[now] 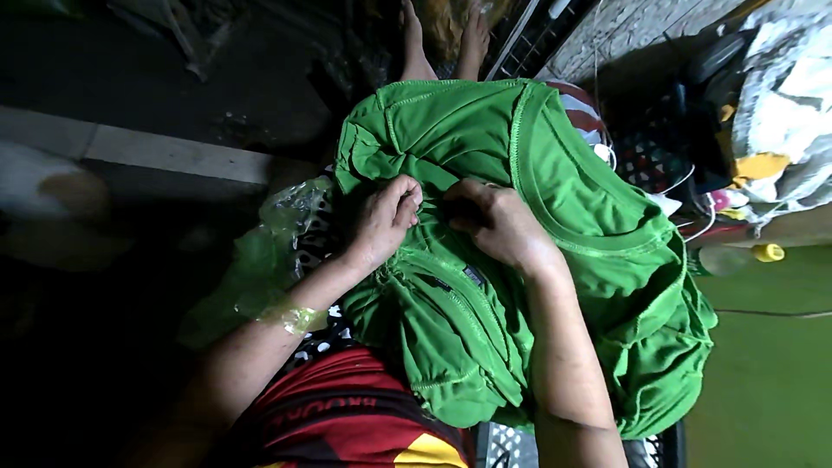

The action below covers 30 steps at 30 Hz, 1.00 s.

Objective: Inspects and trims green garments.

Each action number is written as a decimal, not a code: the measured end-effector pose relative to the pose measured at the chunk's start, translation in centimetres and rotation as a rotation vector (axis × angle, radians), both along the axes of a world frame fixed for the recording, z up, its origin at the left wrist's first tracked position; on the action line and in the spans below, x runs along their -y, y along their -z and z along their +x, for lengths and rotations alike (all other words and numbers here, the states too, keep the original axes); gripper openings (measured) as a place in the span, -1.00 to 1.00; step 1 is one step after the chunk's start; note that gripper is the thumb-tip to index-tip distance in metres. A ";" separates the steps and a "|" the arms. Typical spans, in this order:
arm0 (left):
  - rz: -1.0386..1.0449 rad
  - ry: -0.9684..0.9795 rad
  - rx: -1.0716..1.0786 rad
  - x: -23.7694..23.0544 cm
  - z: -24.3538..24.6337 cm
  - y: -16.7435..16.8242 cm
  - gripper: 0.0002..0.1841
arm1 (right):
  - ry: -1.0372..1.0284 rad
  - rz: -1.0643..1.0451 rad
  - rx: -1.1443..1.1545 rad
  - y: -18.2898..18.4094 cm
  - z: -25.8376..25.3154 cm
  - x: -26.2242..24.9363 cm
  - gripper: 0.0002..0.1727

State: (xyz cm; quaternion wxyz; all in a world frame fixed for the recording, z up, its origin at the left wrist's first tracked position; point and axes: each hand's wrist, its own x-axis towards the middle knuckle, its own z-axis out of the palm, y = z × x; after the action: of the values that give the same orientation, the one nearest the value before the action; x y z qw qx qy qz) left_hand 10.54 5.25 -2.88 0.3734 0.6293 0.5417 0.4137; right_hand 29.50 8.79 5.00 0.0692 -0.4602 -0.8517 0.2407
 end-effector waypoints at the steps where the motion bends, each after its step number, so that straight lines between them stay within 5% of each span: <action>1: 0.034 -0.019 -0.019 0.1 0.2 0.0 -0.76 | -0.007 0.020 0.046 -0.3 -0.5 0.2 -0.70; 9: 0.137 -0.054 -0.092 0.1 0.8 -0.1 -0.80 | -0.032 0.087 0.152 -0.4 -1.4 0.2 -0.74; 13: 0.334 -0.055 -0.068 2.3 1.6 -2.1 -0.83 | -0.041 0.051 0.006 -0.8 -0.4 0.4 -0.67; 17: 0.609 0.178 0.004 5.8 3.5 -5.5 -0.84 | -0.046 -0.158 -0.238 -1.7 -1.9 -2.4 -0.64; 23: 0.757 0.453 0.105 9.2 4.6 -9.8 -0.86 | -0.229 -0.272 -0.151 -0.5 -10.1 -2.7 0.13; 25: 0.813 0.484 0.102 9.6 4.1 -10.9 -0.87 | -0.300 -0.283 -0.117 1.6 -12.1 -2.2 -0.14; 27: 0.776 0.451 0.012 10.0 2.6 -11.6 -0.88 | -0.307 -0.262 -0.147 2.8 -12.7 -1.9 -0.66; 30: 0.311 0.325 -0.298 10.2 -1.9 -10.6 -0.76 | -0.237 -0.296 -0.215 1.1 -11.0 -2.4 -0.83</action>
State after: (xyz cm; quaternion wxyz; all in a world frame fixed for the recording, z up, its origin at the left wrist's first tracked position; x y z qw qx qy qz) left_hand 8.61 -4.93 7.71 0.2500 0.8118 0.4124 0.3293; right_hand 18.45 11.23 3.92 0.0623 -0.3336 -0.8431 0.4171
